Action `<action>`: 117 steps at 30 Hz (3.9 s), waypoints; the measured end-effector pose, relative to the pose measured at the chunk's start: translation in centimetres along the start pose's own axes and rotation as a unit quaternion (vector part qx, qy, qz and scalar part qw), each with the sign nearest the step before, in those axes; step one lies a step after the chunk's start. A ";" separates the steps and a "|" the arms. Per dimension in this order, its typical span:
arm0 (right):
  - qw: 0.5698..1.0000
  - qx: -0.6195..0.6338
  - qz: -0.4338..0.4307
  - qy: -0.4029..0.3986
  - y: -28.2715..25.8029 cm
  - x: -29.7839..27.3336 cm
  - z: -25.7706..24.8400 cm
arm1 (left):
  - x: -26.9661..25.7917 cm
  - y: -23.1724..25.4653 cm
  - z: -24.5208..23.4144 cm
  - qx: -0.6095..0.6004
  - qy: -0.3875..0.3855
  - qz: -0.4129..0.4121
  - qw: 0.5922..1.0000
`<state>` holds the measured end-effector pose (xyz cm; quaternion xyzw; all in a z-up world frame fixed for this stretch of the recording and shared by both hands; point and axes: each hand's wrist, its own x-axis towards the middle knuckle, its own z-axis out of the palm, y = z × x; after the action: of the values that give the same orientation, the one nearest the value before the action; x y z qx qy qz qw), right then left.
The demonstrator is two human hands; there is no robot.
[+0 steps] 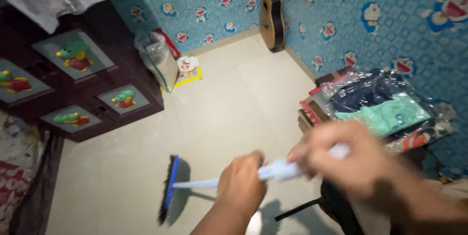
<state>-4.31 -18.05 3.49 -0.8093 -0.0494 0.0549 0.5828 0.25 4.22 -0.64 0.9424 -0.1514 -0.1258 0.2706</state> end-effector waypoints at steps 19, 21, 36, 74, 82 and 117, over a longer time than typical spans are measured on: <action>0.993 -0.022 -0.038 -0.111 -4.9 1.0 2.2 | 2.4 0.9 3.4 -0.070 0.012 0.004 0.997; 0.994 -0.001 0.093 -0.058 -2.8 1.5 2.5 | 2.4 -1.2 3.7 -0.029 -0.025 -0.056 0.998; 0.945 -0.265 -0.192 0.021 -14.0 5.9 -3.2 | 5.5 4.7 -4.1 -0.141 0.132 0.048 0.980; 0.999 -0.034 0.012 -0.023 -8.9 12.2 13.4 | 6.3 -12.6 -5.4 -0.147 0.092 0.054 0.983; 0.999 0.027 0.005 -0.030 -7.4 13.4 10.8 | 6.4 -13.3 -7.7 -0.078 0.016 -0.094 0.992; 0.970 -0.226 -0.065 0.057 -8.4 26.5 -18.7 | 27.3 9.4 -6.9 -0.125 0.139 0.001 0.982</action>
<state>24.52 -29.12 16.50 -0.9168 -0.0797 -0.0423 0.3890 25.63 -9.79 5.98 0.9095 -0.0960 -0.0113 0.4044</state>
